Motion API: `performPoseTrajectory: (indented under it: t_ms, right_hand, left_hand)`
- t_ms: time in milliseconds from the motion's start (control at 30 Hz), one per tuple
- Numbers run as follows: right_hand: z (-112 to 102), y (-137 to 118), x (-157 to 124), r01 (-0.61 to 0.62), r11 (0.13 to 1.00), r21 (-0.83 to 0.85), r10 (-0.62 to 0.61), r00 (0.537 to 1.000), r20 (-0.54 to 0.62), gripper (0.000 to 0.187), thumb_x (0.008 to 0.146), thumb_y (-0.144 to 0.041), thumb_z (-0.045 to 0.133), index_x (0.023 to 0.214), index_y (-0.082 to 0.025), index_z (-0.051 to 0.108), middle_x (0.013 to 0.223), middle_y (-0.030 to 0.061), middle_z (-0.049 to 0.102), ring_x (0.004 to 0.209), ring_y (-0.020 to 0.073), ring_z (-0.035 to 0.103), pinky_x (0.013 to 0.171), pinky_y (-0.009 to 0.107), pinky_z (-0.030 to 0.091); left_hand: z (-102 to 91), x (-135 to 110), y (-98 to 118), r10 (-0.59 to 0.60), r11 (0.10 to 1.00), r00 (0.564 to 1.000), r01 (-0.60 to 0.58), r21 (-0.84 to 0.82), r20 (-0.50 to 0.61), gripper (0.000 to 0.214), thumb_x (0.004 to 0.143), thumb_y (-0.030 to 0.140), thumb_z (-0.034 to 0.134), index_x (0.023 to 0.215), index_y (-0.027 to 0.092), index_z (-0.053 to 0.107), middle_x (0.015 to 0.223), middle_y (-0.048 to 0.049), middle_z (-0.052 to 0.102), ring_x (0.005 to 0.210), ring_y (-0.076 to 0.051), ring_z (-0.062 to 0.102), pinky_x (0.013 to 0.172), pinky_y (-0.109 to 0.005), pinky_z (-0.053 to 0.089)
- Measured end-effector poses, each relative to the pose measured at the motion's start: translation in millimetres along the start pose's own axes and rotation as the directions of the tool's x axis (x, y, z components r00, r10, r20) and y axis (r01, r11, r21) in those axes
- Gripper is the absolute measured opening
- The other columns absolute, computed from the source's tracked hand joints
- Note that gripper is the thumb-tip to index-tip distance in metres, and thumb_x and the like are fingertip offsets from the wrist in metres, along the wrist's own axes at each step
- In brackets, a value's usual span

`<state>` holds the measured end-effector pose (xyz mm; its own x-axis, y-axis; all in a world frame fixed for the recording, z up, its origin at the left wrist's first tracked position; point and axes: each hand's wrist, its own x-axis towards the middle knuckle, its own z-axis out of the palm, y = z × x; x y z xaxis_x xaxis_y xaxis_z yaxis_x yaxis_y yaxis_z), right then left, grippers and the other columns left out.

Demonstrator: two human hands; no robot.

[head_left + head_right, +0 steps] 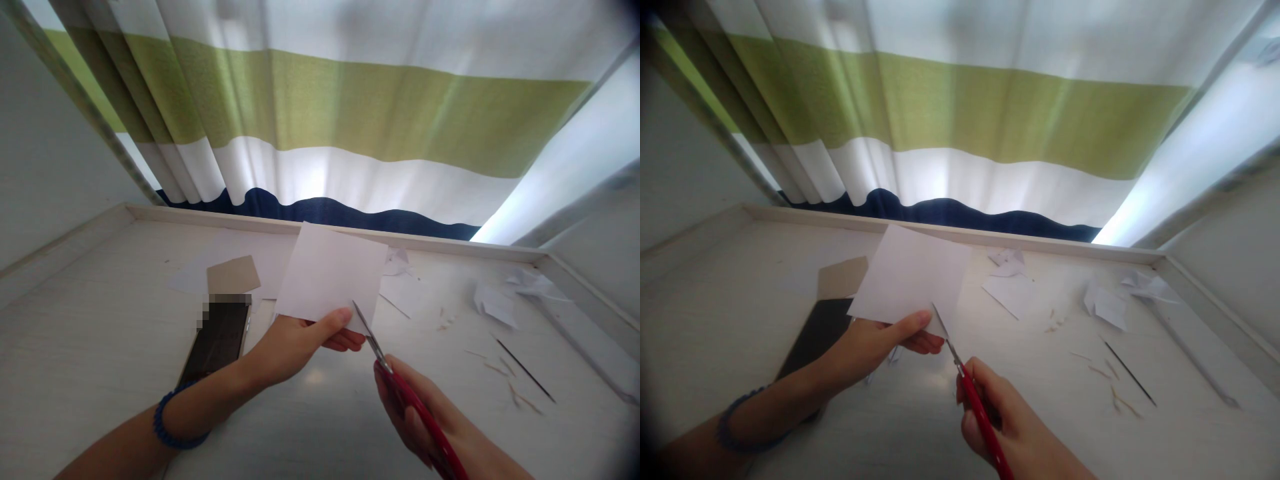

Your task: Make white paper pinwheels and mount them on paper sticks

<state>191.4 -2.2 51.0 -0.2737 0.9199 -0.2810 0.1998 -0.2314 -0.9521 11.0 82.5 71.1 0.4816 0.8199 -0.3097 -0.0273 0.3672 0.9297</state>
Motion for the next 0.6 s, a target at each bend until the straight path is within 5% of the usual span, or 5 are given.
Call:
performPoseTrajectory:
  t_ms: [600]
  right_hand:
    - [1.2,-5.6,3.6,-0.010,0.999,-0.044,0.011,1.000,0.015,0.039,0.073,-0.058,0.046,0.073,-0.019,0.048,0.070,0.0013,0.049,0.061,0.0133,0.047,0.052,0.022,0.043]
  left_hand:
    - [0.3,0.4,2.5,-0.022,0.997,0.999,0.025,0.078,-0.039,0.023,0.073,0.034,0.057,0.071,0.013,0.066,0.065,-0.0021,0.070,0.063,-0.014,0.065,0.064,-0.023,0.051]
